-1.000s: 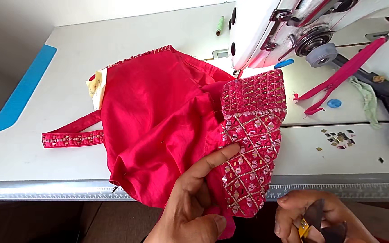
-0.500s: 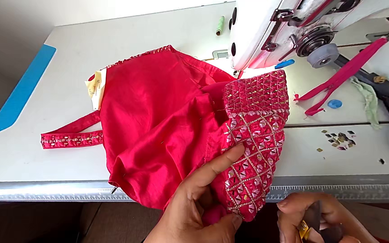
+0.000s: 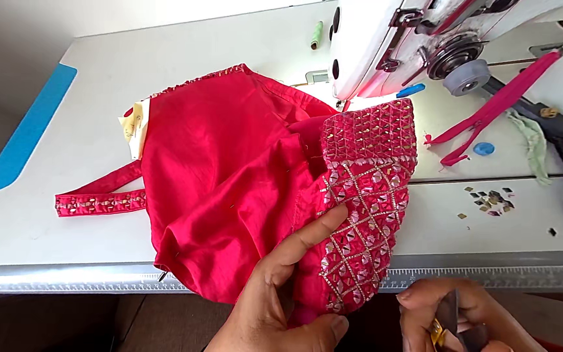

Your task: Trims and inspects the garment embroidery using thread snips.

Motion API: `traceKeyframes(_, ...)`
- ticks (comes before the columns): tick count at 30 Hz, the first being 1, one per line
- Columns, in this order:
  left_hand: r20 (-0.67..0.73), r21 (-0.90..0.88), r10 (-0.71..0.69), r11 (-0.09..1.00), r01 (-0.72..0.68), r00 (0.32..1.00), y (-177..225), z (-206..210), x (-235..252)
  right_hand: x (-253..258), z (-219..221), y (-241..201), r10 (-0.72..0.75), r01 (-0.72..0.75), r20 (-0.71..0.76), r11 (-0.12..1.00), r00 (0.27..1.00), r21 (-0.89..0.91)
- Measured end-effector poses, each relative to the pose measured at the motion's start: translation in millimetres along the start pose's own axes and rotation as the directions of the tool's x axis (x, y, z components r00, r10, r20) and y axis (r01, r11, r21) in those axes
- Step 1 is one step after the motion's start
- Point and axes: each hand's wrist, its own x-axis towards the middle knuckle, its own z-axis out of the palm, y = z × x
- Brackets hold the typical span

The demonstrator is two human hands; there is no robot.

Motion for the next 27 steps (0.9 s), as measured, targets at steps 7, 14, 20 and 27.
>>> traceKeyframes(7,-0.072,0.029,0.037,0.999,-0.035,0.997,-3.2,6.8,2.5,0.8,0.6,-2.3,-0.012,0.019,0.105,0.997,0.994,-0.074)
traceKeyframes(14,-0.095,0.029,0.01,1.0,-0.007,0.995,-2.6,7.5,2.8,0.8,1.3,-2.7,0.012,-0.001,0.16,0.998,0.987,-0.063)
traceKeyframes(20,-0.111,0.041,-0.002,0.999,0.006,0.994,-2.3,8.0,2.4,1.2,-0.7,-5.4,0.056,-0.033,0.212,0.993,0.976,-0.11)
traceKeyframes(27,-0.109,0.027,-0.012,1.0,0.015,0.994,-1.5,7.5,3.0,1.3,1.0,-7.5,0.099,-0.027,0.28,0.968,0.955,-0.251)
